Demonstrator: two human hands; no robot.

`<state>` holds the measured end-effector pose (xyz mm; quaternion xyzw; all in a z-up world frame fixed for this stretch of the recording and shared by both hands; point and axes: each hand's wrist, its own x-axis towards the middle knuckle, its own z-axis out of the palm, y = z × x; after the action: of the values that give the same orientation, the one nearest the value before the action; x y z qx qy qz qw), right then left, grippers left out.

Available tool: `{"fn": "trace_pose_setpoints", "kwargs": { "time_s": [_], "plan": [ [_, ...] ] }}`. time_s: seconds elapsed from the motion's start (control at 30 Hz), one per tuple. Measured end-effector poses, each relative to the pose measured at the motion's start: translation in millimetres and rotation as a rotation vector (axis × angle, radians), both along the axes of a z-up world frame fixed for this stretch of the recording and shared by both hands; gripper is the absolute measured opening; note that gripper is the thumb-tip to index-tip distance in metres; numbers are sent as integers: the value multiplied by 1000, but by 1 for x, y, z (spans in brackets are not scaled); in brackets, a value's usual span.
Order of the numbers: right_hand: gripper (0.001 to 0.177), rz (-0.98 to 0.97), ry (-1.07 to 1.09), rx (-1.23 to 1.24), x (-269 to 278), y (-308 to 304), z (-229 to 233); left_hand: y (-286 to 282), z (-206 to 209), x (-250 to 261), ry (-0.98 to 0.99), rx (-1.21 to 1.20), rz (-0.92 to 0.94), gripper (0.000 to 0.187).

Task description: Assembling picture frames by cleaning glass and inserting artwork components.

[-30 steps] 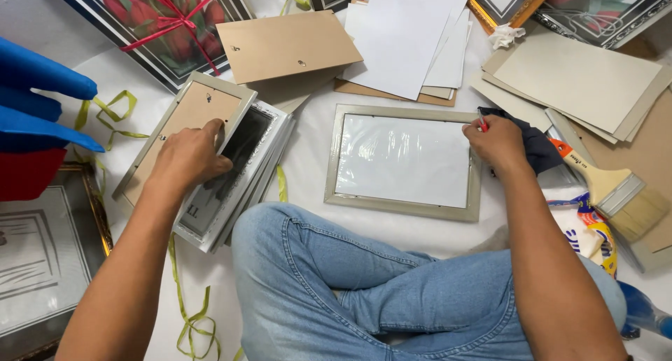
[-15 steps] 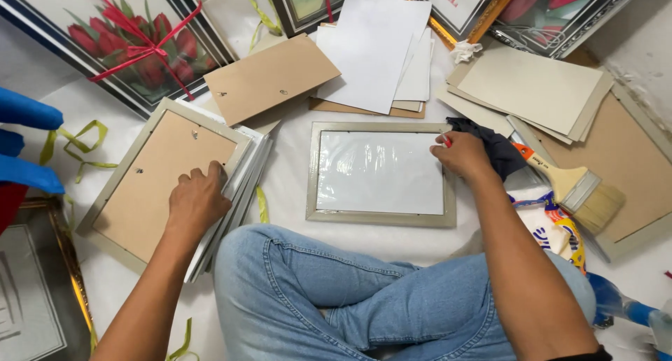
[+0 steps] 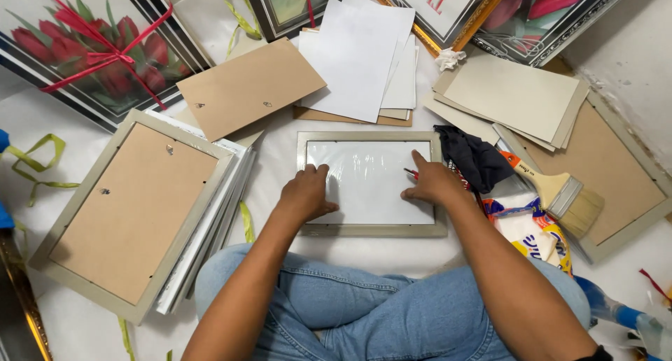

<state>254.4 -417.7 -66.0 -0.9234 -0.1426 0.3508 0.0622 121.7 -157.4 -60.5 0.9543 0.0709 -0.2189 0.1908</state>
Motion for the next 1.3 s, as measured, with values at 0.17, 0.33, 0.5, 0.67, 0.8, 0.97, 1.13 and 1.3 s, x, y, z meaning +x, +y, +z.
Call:
{"fn": "trace_pose_setpoints", "kwargs": {
  "time_s": [0.17,0.33,0.5,0.67,0.8,0.97,1.13,1.3],
  "plan": [
    [99,0,-15,24,-2,9,15,-7,-43,7,1,119,-71,82],
    [97,30,-30,40,2,10,-3,-2,-22,8,-23,27,-13,65],
    [38,21,-153,115,7,2,-19,11,-11,15,-232,7,158,70],
    [23,-38,-100,281,12,2,-8,21,-9,15,-292,-152,317,72],
    [17,-189,280,410,-22,18,64,41,-18,13,-397,-399,600,62],
    [13,-76,496,348,-44,12,39,62,-56,7,-277,-394,734,72],
    [15,53,591,159,-60,-4,20,70,-78,-3,-231,-408,800,73],
    [20,-116,634,247,-63,4,70,68,-100,-11,-139,-357,692,54]
  ]
}}
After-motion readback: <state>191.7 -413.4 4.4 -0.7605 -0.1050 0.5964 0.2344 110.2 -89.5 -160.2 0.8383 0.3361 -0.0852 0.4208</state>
